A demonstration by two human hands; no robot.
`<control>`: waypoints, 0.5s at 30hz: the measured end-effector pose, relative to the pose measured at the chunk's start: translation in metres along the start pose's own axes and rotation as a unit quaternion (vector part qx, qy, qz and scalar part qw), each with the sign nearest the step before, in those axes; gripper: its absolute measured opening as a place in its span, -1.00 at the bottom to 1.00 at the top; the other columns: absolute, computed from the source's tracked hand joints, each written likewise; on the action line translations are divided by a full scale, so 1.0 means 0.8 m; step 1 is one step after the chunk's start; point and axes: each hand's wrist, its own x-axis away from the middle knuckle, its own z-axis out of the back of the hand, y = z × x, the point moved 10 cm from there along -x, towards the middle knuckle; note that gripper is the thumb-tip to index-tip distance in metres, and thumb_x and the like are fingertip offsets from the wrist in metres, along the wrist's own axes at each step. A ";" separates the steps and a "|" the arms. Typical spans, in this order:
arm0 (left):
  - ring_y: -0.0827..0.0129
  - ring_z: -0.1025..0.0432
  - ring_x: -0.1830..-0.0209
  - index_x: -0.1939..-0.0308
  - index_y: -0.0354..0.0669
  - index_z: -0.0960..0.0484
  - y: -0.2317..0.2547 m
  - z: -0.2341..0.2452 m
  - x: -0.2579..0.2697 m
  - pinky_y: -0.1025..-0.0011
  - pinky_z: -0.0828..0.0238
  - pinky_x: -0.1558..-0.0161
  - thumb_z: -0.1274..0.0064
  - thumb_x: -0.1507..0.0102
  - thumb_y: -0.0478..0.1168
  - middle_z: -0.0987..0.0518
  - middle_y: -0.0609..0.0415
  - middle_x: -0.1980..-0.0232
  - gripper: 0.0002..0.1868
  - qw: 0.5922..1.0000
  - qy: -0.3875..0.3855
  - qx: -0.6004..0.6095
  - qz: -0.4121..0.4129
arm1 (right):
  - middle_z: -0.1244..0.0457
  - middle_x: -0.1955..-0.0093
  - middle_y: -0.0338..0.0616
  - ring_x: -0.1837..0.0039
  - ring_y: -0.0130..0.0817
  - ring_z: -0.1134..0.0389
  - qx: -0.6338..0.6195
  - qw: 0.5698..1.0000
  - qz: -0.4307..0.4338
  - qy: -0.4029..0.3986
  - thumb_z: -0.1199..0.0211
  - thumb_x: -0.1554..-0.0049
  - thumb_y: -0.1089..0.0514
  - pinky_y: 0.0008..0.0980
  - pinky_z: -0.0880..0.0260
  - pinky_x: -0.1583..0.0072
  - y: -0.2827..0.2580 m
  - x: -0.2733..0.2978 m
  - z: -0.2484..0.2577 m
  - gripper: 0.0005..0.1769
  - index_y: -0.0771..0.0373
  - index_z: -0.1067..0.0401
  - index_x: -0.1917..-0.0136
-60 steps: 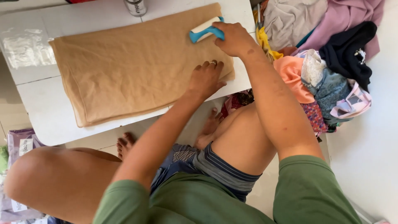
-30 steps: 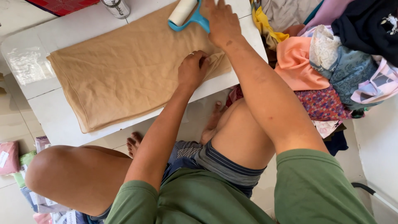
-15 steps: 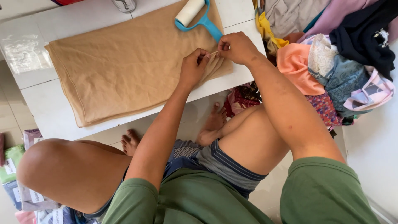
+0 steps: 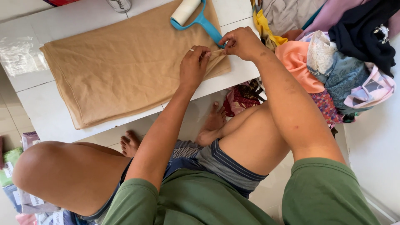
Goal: Folding a hijab and cleaning it with a lint roller on a small workspace table.
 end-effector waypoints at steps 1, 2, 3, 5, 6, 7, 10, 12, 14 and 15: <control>0.39 -0.46 0.36 0.14 -0.14 -0.62 -0.002 -0.001 -0.001 0.40 -0.40 0.27 -0.14 -0.30 -0.26 -0.59 0.16 0.20 -0.92 1.000 0.001 0.002 0.006 | -0.43 0.21 -0.19 0.20 -0.44 -0.40 0.001 1.000 0.005 -0.005 -0.42 0.00 0.37 -0.46 -0.41 0.08 -0.001 0.001 0.000 -0.64 0.23 -0.61 -0.10; 0.39 -0.46 0.36 0.14 -0.14 -0.62 0.000 -0.001 -0.002 0.40 -0.40 0.27 -0.14 -0.30 -0.26 -0.59 0.16 0.20 -0.92 1.000 0.000 0.002 0.005 | -0.43 0.21 -0.19 0.20 -0.44 -0.40 0.000 1.000 0.004 -0.004 -0.42 0.00 0.37 -0.46 -0.41 0.08 0.001 0.002 0.000 -0.64 0.23 -0.61 -0.10; 0.39 -0.45 0.36 0.13 -0.13 -0.62 0.000 -0.002 -0.002 0.39 -0.40 0.27 -0.13 -0.31 -0.25 -0.59 0.16 0.19 -0.91 1.000 -0.005 0.005 0.008 | -0.42 0.21 -0.19 0.21 -0.44 -0.38 0.002 1.000 0.013 -0.008 -0.38 0.00 0.39 -0.46 -0.40 0.09 0.000 0.002 -0.002 -0.64 0.22 -0.61 -0.10; 0.39 -0.44 0.36 0.12 -0.12 -0.62 0.001 -0.002 -0.002 0.39 -0.39 0.28 -0.12 -0.31 -0.24 -0.59 0.16 0.18 -0.91 1.000 -0.010 0.008 0.011 | -0.41 0.21 -0.20 0.21 -0.43 -0.37 0.004 1.000 0.022 -0.011 -0.34 0.01 0.41 -0.45 -0.40 0.09 -0.002 0.004 -0.006 -0.62 0.21 -0.61 -0.09; 0.40 -0.42 0.38 0.12 -0.16 -0.62 0.006 0.002 -0.002 0.42 -0.39 0.29 -0.14 -0.31 -0.27 -0.58 0.13 0.18 -0.90 1.000 -0.001 0.026 -0.007 | -0.38 0.25 -0.23 0.26 -0.43 -0.32 0.020 0.999 0.034 0.007 -0.29 0.00 0.37 -0.44 -0.34 0.14 -0.005 0.006 -0.004 -0.69 0.20 -0.63 -0.02; 0.41 -0.39 0.39 0.12 -0.19 -0.61 0.012 0.006 -0.002 0.44 -0.38 0.30 -0.17 -0.30 -0.29 -0.57 0.11 0.19 -0.89 0.999 0.009 0.044 -0.025 | -0.36 0.30 -0.25 0.30 -0.43 -0.26 0.036 0.998 0.045 0.025 -0.25 0.00 0.34 -0.42 -0.28 0.19 -0.009 0.007 -0.003 -0.75 0.19 -0.64 0.06; 0.44 -0.39 0.39 0.09 -0.23 -0.62 0.007 -0.001 -0.003 0.47 -0.37 0.29 -0.17 -0.28 -0.36 -0.59 0.12 0.21 -0.87 0.994 -0.010 0.101 -0.031 | -0.36 0.17 -0.21 0.22 -0.32 -0.32 0.005 0.999 0.043 0.001 -0.32 0.02 0.14 -0.36 -0.35 0.13 -0.021 0.013 -0.011 -0.69 0.22 -0.53 -0.02; 0.46 -0.38 0.39 0.09 -0.23 -0.62 0.008 -0.004 -0.002 0.48 -0.37 0.29 -0.17 -0.29 -0.36 -0.59 0.13 0.22 -0.87 0.993 -0.018 0.113 -0.027 | -0.36 0.17 -0.17 0.22 -0.27 -0.32 0.016 0.998 0.063 0.017 -0.42 0.08 0.13 -0.32 -0.33 0.13 -0.026 0.014 -0.017 -0.66 0.25 -0.50 0.02; 0.48 -0.37 0.39 0.09 -0.23 -0.62 0.010 -0.005 -0.002 0.50 -0.37 0.29 -0.17 -0.29 -0.36 -0.59 0.15 0.23 -0.88 0.991 -0.027 0.126 -0.025 | -0.36 0.17 -0.13 0.21 -0.21 -0.32 0.028 0.995 0.084 0.034 -0.53 0.13 0.12 -0.29 -0.31 0.13 -0.030 0.014 -0.019 -0.59 0.27 -0.46 0.06; 0.50 -0.38 0.40 0.07 -0.22 -0.62 0.012 -0.006 -0.001 0.52 -0.37 0.30 -0.17 -0.29 -0.37 -0.61 0.15 0.25 -0.86 0.990 -0.031 0.133 -0.024 | -0.36 0.20 -0.17 0.23 -0.26 -0.31 0.031 0.997 0.057 0.038 -0.49 0.08 0.18 -0.32 -0.31 0.14 -0.022 0.012 -0.020 -0.71 0.25 -0.49 0.09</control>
